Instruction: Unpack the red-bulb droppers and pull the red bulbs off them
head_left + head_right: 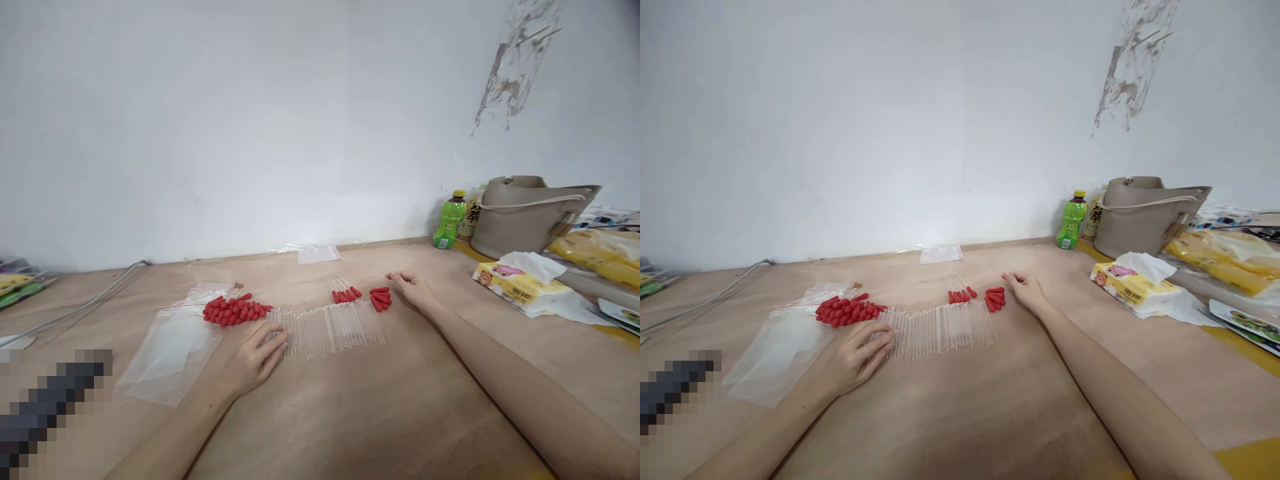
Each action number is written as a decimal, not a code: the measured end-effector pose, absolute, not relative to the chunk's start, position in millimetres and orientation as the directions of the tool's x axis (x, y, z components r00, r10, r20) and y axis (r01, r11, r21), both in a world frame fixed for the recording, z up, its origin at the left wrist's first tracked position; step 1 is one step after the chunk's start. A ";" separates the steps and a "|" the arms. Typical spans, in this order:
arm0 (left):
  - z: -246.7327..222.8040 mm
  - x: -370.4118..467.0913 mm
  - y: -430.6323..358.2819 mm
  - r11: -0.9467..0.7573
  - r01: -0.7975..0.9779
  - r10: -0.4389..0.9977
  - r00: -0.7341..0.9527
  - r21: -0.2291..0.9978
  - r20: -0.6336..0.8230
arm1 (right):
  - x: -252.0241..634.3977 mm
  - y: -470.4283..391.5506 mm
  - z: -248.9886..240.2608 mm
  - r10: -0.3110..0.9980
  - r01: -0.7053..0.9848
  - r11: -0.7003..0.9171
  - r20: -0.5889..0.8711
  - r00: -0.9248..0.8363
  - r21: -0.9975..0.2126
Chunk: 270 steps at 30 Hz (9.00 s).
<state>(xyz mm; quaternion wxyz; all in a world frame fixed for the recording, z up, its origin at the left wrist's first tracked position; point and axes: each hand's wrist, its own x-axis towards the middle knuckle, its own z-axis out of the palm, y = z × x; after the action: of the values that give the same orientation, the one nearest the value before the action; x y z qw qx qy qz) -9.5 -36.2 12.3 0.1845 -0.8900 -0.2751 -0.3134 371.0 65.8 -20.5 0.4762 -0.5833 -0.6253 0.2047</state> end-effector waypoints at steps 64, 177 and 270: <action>-4.2 34.4 -58.0 -0.891 0.436 0.267 0.727 -0.125 0.633 | 244.9 -50.9 -13.6 0.182 0.426 0.892 0.741 -0.646 0.152; -8.9 30.3 -50.2 -0.860 0.481 0.242 0.680 -0.171 0.693 | 240.3 -42.7 -11.8 0.155 0.437 0.880 0.755 -0.637 0.188; -7.9 7.7 -35.2 -0.636 0.763 0.631 0.429 0.114 0.646 | 289.5 89.8 34.0 1.000 0.822 0.027 0.013 -0.024 -0.568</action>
<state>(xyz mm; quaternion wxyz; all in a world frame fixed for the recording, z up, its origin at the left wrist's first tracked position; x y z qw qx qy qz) 7.7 -35.2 -7.9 0.0982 -0.8396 -0.4151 -0.3363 289.5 89.8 34.0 0.2126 -0.6655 -0.6844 0.2086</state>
